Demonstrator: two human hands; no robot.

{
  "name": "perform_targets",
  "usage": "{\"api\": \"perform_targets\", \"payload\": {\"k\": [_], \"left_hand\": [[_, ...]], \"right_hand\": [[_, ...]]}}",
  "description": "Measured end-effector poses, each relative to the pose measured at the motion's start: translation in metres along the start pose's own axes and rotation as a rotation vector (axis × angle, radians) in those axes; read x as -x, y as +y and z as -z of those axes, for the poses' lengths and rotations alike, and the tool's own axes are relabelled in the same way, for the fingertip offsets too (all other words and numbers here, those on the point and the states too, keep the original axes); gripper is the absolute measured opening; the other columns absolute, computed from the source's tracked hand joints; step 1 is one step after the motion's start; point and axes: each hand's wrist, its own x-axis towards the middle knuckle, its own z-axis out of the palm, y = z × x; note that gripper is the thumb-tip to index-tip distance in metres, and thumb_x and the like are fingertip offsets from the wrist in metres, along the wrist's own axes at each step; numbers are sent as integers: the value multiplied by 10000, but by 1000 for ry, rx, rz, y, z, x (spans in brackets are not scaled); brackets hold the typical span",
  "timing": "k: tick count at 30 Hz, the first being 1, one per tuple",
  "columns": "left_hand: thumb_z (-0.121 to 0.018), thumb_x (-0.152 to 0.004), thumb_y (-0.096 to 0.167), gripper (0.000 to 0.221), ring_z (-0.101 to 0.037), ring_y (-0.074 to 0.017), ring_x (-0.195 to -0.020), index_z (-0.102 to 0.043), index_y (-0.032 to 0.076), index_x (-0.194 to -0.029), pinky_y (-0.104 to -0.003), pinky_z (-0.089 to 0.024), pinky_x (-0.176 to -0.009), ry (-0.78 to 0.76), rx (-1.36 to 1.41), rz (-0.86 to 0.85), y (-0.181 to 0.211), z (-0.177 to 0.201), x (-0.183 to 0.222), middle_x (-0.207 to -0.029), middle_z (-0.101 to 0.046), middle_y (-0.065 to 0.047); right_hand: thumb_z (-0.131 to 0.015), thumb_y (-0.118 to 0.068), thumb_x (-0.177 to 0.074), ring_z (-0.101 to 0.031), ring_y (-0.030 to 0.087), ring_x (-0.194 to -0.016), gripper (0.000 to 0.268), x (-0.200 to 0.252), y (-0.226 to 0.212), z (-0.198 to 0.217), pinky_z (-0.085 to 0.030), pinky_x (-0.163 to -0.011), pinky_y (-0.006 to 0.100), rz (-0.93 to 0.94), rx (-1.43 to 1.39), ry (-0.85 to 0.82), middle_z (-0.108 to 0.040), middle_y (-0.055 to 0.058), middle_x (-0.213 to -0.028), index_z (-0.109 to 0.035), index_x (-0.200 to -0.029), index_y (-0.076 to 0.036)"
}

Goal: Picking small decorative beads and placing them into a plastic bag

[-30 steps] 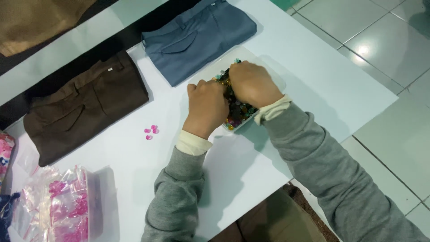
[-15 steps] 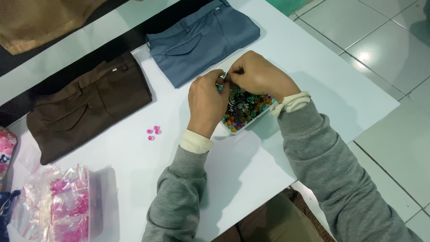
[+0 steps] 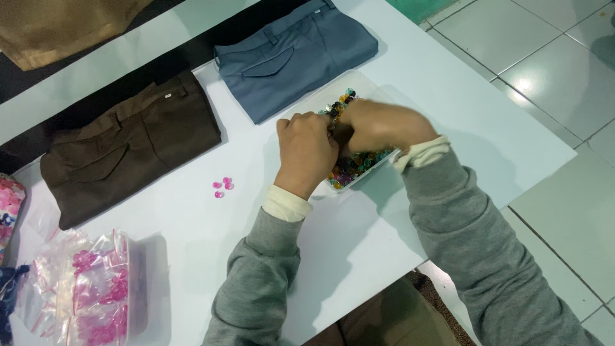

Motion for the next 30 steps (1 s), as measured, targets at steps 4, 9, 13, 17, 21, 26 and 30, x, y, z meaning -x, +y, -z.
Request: {"api": "perform_targets", "payload": {"k": [4,9,13,17,21,26,30], "left_hand": [[-675,-680,21,139,-638,-334,-734,-765,79,-768,-472,-405,-870,-87,-181,-16,2,6,9,-664,-662,-103],[-664,-748,119,193,-599,-356,-967,-806,119,-878,-582,-299,-972,-346,-141,-42,14,15,15,-918,-703,-155],[-673,-749,107,176,-612,-363,-914,-808,75,-857,-524,-304,-913,-337,-159,1,18,21,15,-891,-720,-193],[-678,-754,131,182,-603,-358,-914,-802,60,-867,-505,-292,-904,-278,-221,26,17,16,15,-872,-717,-197],[-667,-729,112,208,-607,-362,-888,-801,72,-882,-488,-289,-901,-254,-194,34,17,18,15,-846,-716,-193],[-668,-719,121,198,-598,-348,-878,-786,50,-861,-484,-288,-897,-283,-202,31,16,15,13,-840,-707,-181],[-667,-708,84,187,-595,-357,-850,-784,45,-848,-478,-302,-892,-262,-169,11,9,13,12,-819,-703,-188]], "right_hand": [[-624,-135,-937,-732,414,-847,265,-20,1,-22,-579,-733,534,-47,130,25,-734,211,-896,-737,-1072,63],[-633,-68,-924,-730,384,-715,193,-32,26,-16,-597,-637,508,26,168,196,-723,225,-767,-766,-892,67],[-615,17,-907,-737,436,-835,210,-13,10,-3,-595,-719,587,-22,78,260,-736,257,-911,-766,-1052,28],[-598,11,-903,-739,442,-841,217,-9,7,-3,-588,-724,593,2,95,296,-746,269,-899,-791,-1001,22],[-645,-19,-857,-742,401,-752,152,-50,47,-26,-596,-650,570,-28,203,345,-734,232,-785,-786,-901,19],[-636,5,-851,-742,451,-785,152,-43,23,-28,-586,-656,600,29,222,302,-732,260,-805,-769,-897,64],[-638,-12,-888,-739,476,-900,179,-15,-1,-19,-587,-750,587,36,172,170,-741,289,-927,-771,-962,82]]}}
